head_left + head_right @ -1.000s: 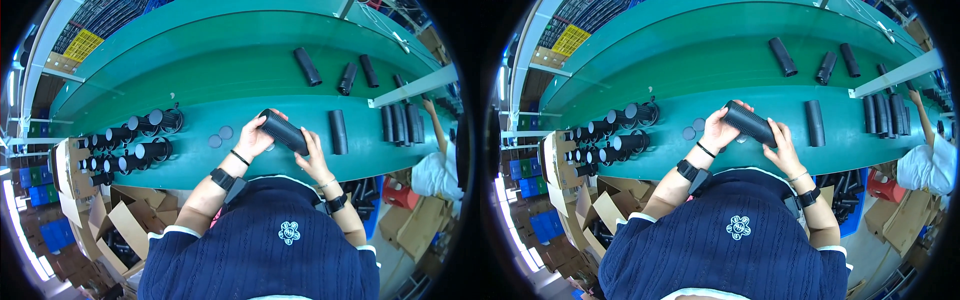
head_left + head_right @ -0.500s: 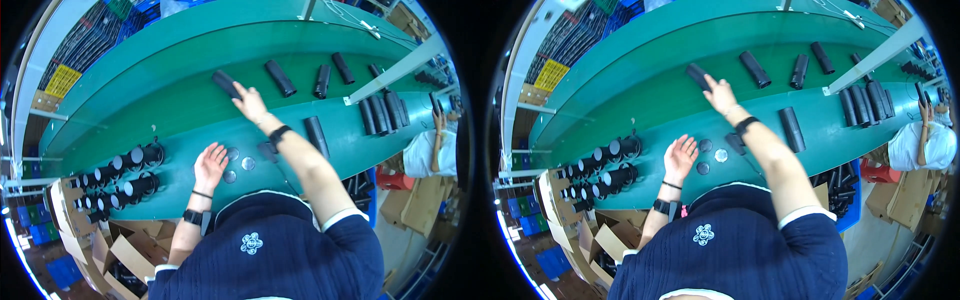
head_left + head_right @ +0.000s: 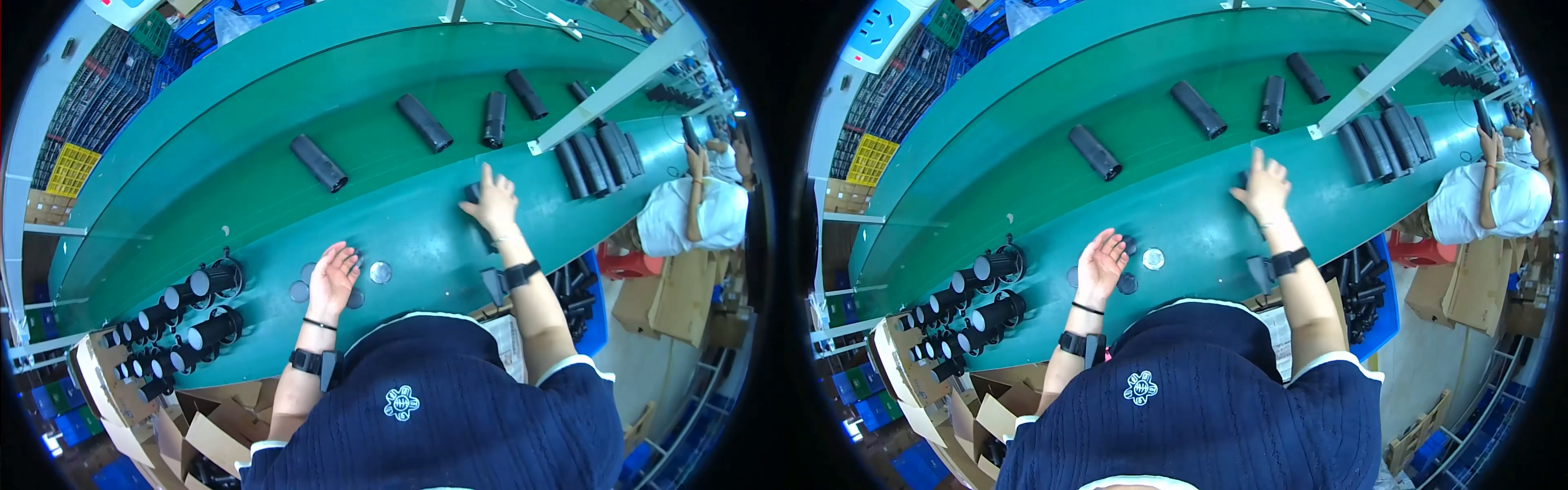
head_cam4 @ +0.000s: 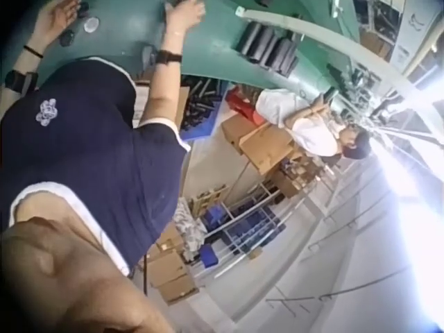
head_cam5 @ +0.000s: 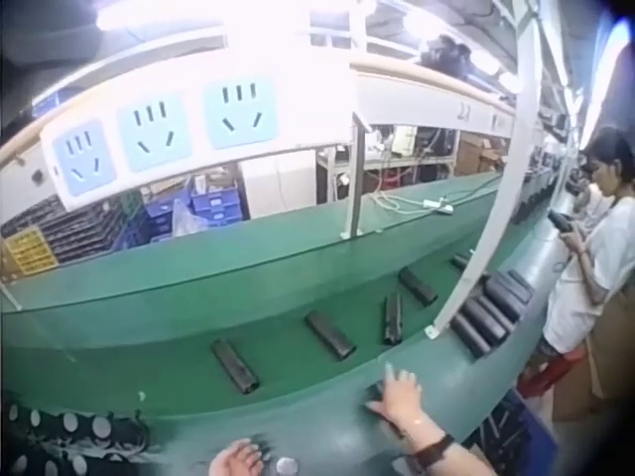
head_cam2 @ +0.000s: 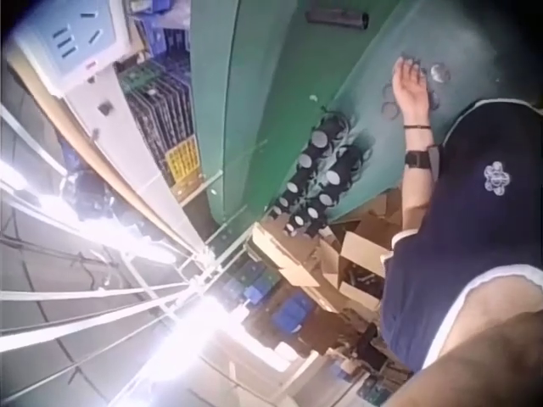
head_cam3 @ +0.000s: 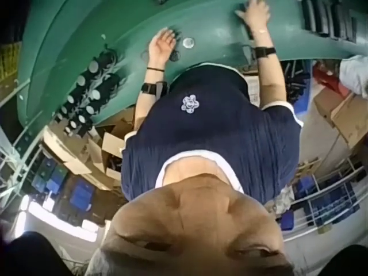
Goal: The person assembles black cylinders by hand, fitting internal components into the housings and pressing on circular caps. The person then gathers the assembled cylinders from the workbench and places them into a cardboard box before returning to the bench to fit caps onto more cylinders.
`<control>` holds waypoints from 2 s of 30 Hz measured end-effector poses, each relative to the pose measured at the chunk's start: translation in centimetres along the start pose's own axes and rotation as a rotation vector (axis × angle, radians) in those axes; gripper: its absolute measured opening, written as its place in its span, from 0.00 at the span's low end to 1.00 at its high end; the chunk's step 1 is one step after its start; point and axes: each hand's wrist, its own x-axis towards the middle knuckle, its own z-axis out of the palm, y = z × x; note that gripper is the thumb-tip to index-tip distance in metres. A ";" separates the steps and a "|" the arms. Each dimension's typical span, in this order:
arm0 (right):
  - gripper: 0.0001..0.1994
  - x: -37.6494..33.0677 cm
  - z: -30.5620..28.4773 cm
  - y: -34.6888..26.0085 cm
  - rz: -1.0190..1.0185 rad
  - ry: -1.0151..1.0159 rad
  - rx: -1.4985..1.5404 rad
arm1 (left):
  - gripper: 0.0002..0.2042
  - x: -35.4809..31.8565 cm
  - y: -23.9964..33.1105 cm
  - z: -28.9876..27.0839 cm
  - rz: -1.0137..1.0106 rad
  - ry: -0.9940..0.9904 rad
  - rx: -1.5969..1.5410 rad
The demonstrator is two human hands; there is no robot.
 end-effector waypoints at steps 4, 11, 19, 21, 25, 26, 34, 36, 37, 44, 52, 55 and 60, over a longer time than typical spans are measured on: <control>0.47 -1.7 4.5 7.8 0.013 -0.332 0.325 | 0.16 1.9 -2.0 3.7 -0.084 -0.156 0.171; 0.36 -9.3 2.6 -0.6 -0.446 -0.394 1.031 | 0.35 1.8 -5.7 9.3 0.181 -0.405 0.741; 0.18 -9.2 0.7 -1.2 -0.371 -0.639 1.445 | 0.35 0.0 -4.3 7.0 0.400 -0.501 1.050; 0.17 -9.3 0.6 -1.8 -0.418 -0.599 1.343 | 0.35 0.1 -4.8 6.5 0.373 -0.493 1.062; 0.18 -9.3 1.5 -2.4 -0.289 -0.656 1.360 | 0.35 0.7 -5.1 6.2 0.328 -0.485 0.985; 0.17 -9.4 1.7 -2.7 -0.202 -0.666 1.446 | 0.35 0.8 -5.2 6.2 0.324 -0.486 0.983; 0.17 -8.8 2.0 -2.8 -0.052 -0.775 1.541 | 0.39 0.5 -5.1 6.4 0.258 -0.551 0.998; 0.17 -8.7 2.0 -2.8 -0.083 -0.757 1.496 | 0.38 0.7 -5.6 6.2 0.306 -0.573 0.975; 0.17 -8.8 1.9 -2.9 -0.080 -0.755 1.497 | 0.36 0.7 -5.6 6.3 0.357 -0.595 0.952; 0.17 -9.0 1.1 -3.8 -0.019 -0.755 1.563 | 0.23 1.9 -5.0 6.4 0.294 -0.432 0.887; 0.17 -9.1 1.5 -4.3 -0.007 -0.828 1.594 | 0.23 1.0 -5.3 7.1 0.287 -0.433 0.881; 0.18 -9.5 1.9 -4.2 -0.131 -0.693 1.520 | 0.22 1.6 -5.1 6.9 0.236 -0.387 0.841; 0.35 -10.6 1.2 -3.8 -0.434 -0.527 1.265 | 0.17 0.7 -2.1 6.2 0.133 -0.508 0.251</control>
